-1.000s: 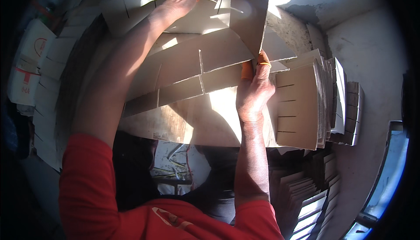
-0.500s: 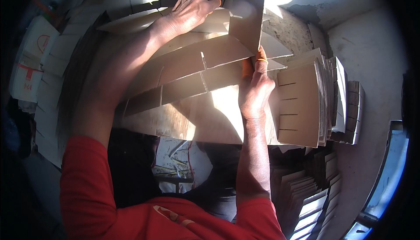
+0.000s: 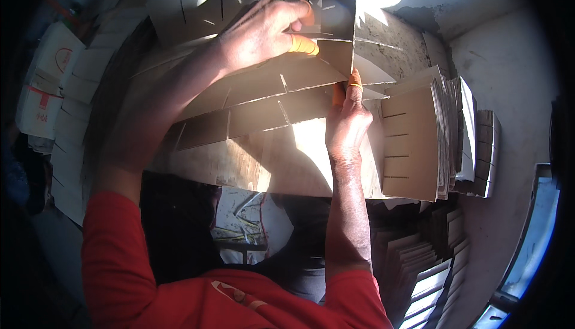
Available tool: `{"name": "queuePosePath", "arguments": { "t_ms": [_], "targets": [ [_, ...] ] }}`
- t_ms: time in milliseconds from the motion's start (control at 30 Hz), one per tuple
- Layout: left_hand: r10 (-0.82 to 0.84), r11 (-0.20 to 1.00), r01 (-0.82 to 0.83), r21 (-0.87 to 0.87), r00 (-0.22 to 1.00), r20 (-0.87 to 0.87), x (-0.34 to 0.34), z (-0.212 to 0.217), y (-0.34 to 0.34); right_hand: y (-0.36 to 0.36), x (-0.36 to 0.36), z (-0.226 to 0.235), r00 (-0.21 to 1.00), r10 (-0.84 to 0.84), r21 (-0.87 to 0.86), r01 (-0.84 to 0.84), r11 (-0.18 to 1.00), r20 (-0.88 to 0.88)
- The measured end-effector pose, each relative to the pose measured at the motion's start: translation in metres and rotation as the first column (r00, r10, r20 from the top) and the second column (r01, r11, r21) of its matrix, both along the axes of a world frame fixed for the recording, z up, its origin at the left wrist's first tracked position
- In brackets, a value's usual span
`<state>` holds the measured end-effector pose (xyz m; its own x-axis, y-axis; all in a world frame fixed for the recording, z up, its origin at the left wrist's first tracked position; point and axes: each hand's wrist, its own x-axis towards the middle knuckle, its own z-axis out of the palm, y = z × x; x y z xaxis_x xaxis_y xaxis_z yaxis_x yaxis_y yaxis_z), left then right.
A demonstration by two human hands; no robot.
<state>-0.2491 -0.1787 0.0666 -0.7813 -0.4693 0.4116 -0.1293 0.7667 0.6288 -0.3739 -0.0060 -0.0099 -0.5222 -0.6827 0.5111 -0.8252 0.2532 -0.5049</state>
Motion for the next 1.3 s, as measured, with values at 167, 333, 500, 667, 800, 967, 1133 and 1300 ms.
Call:
{"name": "queuePosePath", "arguments": {
  "t_ms": [167,333,500,667,800,967,1133,1300],
  "targets": [
    [0.326,0.925,-0.285,-0.251,0.935,0.142,-0.017,0.026,-0.047,0.004,0.000,-0.001,0.999,0.032,-0.053,-0.033,0.998,-0.012],
    [0.518,0.708,-0.217,-0.672,0.806,0.286,-0.044,-0.046,-0.111,0.000,0.005,0.005,1.000,0.026,-0.039,-0.026,0.999,0.000],
    [0.474,0.676,-0.262,-0.688,0.870,0.135,-0.056,-0.074,-0.126,-0.001,-0.002,0.004,0.995,0.048,-0.088,-0.056,0.995,-0.088],
    [0.404,0.716,-0.239,-0.656,0.908,0.109,-0.045,-0.068,-0.122,-0.001,0.004,0.008,0.996,0.026,-0.070,-0.020,0.997,0.088],
    [0.313,0.707,-0.236,-0.666,0.950,-0.004,-0.034,-0.060,-0.114,-0.002,0.001,0.007,0.996,0.039,-0.057,-0.035,0.998,0.080],
    [0.357,0.797,-0.234,-0.556,0.926,0.122,-0.044,-0.064,-0.108,0.002,0.002,0.009,0.998,0.014,-0.051,-0.011,0.999,0.069],
    [0.309,0.810,-0.214,-0.547,0.947,0.088,-0.037,-0.057,-0.103,0.004,0.004,0.011,0.998,0.044,-0.014,-0.043,0.999,0.041],
    [0.282,0.793,-0.216,-0.570,0.959,0.029,-0.034,-0.053,-0.095,0.005,0.010,0.017,0.997,0.028,0.061,-0.033,0.998,0.071]
  ]
}}
